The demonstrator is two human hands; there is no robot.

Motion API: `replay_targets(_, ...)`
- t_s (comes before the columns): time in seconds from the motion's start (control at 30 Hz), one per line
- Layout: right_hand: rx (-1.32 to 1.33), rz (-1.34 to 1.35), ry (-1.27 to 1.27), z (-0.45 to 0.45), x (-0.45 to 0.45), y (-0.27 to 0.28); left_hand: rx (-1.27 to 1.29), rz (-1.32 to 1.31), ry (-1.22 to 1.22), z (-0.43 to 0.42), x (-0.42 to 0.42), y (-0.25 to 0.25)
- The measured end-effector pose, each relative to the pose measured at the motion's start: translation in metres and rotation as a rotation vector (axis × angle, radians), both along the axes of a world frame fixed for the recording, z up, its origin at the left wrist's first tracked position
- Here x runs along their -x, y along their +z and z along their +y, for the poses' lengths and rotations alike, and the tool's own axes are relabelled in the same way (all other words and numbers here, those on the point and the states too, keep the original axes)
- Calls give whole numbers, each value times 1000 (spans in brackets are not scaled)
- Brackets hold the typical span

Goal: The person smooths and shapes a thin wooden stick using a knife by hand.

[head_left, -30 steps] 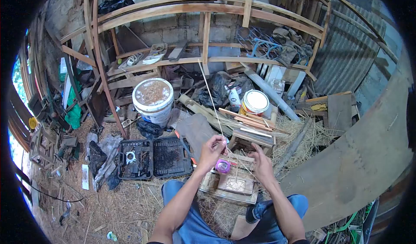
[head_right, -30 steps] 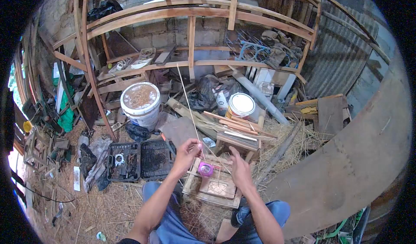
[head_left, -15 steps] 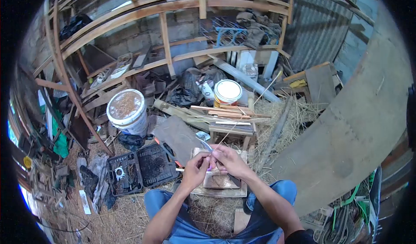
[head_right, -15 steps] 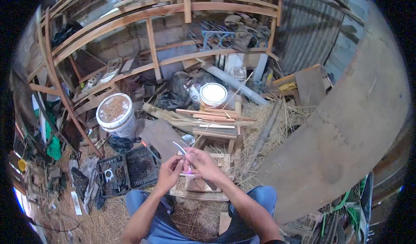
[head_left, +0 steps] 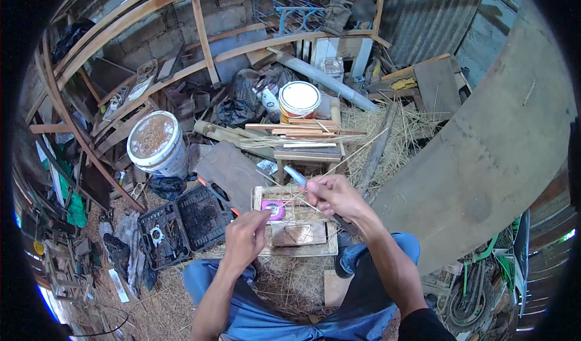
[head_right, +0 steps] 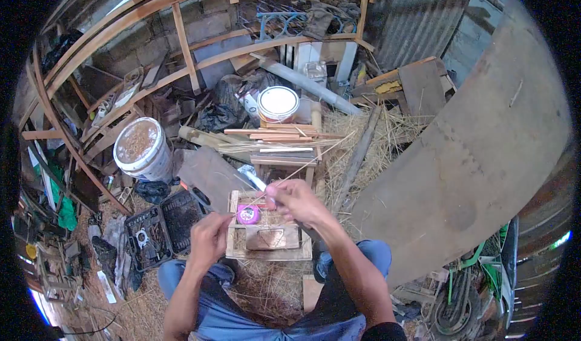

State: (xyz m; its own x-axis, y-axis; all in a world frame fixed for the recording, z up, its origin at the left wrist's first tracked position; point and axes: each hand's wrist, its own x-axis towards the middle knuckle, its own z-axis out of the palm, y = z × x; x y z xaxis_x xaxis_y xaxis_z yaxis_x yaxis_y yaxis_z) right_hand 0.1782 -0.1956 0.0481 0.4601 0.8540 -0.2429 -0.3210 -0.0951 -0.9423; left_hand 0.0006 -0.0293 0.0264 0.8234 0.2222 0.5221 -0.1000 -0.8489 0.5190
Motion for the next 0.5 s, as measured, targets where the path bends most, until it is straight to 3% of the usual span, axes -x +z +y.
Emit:
replay_targets(0.1, 29, 3, -168, -14, -20, 7, 62, -40, 4, 11, 7, 0)
replay_targets(0.3, 34, 15, -157, -26, -31, 8, 26, -43, -11, 20, 13, -3)
replay_targets(0.37, 62, -12, -400, -46, -53, 14, 27, -62, 92, 39, 22, -5)
replay_targets(0.5, -34, -33, -551, -68, -86, 6, 150, 100, 180, 51, 27, -6)
